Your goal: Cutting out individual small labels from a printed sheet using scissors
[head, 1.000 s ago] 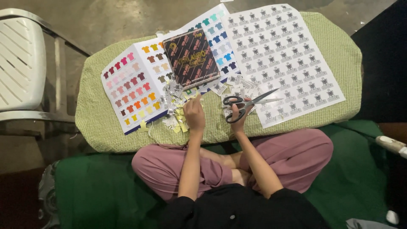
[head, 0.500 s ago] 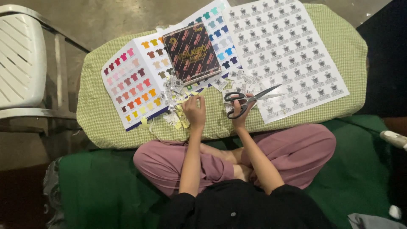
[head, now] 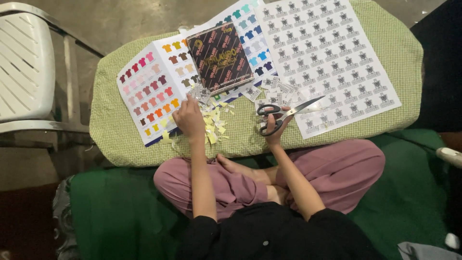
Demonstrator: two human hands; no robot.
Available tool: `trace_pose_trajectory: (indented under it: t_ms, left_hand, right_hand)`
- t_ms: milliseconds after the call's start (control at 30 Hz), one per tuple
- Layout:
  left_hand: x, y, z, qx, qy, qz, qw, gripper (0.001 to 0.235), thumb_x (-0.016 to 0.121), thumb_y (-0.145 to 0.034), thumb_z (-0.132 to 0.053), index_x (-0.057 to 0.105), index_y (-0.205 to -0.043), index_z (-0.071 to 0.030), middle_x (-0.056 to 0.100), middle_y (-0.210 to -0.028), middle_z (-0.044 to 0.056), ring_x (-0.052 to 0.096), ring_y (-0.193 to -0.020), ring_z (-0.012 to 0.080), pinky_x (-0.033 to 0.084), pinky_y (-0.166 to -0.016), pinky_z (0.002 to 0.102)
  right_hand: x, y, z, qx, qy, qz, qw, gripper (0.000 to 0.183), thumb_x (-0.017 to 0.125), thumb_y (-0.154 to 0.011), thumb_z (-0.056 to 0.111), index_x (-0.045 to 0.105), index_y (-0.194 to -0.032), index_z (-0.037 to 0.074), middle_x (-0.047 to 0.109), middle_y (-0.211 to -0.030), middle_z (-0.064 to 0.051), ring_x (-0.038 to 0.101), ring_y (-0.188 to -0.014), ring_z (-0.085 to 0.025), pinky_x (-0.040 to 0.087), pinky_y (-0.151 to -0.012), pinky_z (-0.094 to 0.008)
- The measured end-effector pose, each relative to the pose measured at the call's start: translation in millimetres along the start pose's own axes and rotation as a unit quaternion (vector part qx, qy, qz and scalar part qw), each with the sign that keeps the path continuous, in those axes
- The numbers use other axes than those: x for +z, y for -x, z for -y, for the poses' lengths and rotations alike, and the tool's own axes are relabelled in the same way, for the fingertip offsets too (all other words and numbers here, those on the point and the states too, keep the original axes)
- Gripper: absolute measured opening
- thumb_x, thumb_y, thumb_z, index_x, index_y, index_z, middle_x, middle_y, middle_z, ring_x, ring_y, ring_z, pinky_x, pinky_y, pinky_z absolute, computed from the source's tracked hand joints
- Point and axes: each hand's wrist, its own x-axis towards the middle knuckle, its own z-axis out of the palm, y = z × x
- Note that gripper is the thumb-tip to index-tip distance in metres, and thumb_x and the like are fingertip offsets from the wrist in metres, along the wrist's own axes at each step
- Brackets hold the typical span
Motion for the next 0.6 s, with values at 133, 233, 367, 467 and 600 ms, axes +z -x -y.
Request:
trace_pose_trajectory:
  t_ms: [133, 233, 367, 467, 600]
  left_hand:
    - [17.9, 21.0, 19.8, -0.013, -0.015, 0.028, 0.999, 0.031, 0.061, -0.103, -0.013, 0.067, -0.132, -0.002, 0.073, -0.098, 0.012, 0.072, -0.086, 0.0293, 0.048, -0.083, 0.04]
    - [43.0, 50.9, 13.2, -0.013, -0.055, 0.011, 0.998, 0.026, 0.057, -0.104, -0.019, 0.071, -0.125, -0.014, 0.069, -0.097, 0.005, 0.067, -0.087, 0.0219, 0.048, -0.081, 0.037]
    - [26.4, 88.5, -45.9, 0.11, 0.005, 0.109, 0.988, 0.042, 0.07, -0.093, -0.042, 0.07, -0.122, -0.011, 0.064, -0.111, 0.014, 0.062, -0.108, 0.0328, 0.042, -0.099, 0.049]
    - [15.0, 107.4, -64.4, 0.149, 0.038, 0.203, 0.967, 0.057, 0.061, -0.098, -0.049, 0.06, -0.141, -0.011, 0.057, -0.137, 0.021, 0.052, -0.132, 0.0413, 0.033, -0.114, 0.054]
    - [49.8, 116.9, -36.5, 0.165, -0.076, 0.174, 0.968, 0.081, 0.063, -0.088, -0.065, 0.048, -0.155, -0.022, 0.039, -0.162, 0.018, 0.028, -0.153, 0.0411, 0.013, -0.124, 0.058]
  right_hand:
    - [-0.9, -0.7, -3.3, -0.005, 0.013, 0.016, 1.0, 0.038, 0.056, -0.103, 0.022, 0.028, -0.128, 0.019, 0.071, -0.095, -0.013, 0.064, -0.069, -0.013, 0.053, -0.066, -0.027]
    - [-0.8, 0.8, -2.8, 0.0, 0.001, 0.011, 1.0, 0.039, 0.057, -0.103, 0.022, 0.028, -0.128, 0.019, 0.072, -0.095, -0.014, 0.063, -0.066, -0.013, 0.051, -0.065, -0.026]
    - [1.3, 0.4, -1.3, 0.014, 0.001, 0.01, 1.0, 0.037, 0.056, -0.103, 0.023, 0.028, -0.127, 0.019, 0.072, -0.096, -0.016, 0.064, -0.066, -0.014, 0.053, -0.064, -0.026]
    - [2.2, 3.1, -0.9, 0.021, 0.001, -0.003, 1.0, 0.038, 0.056, -0.103, 0.024, 0.028, -0.128, 0.018, 0.073, -0.096, -0.016, 0.064, -0.065, -0.014, 0.053, -0.063, -0.026]
    - [-0.8, 2.0, -2.3, 0.038, 0.007, -0.016, 0.999, 0.038, 0.057, -0.103, 0.025, 0.029, -0.129, 0.019, 0.074, -0.097, -0.016, 0.065, -0.064, -0.012, 0.053, -0.062, -0.023]
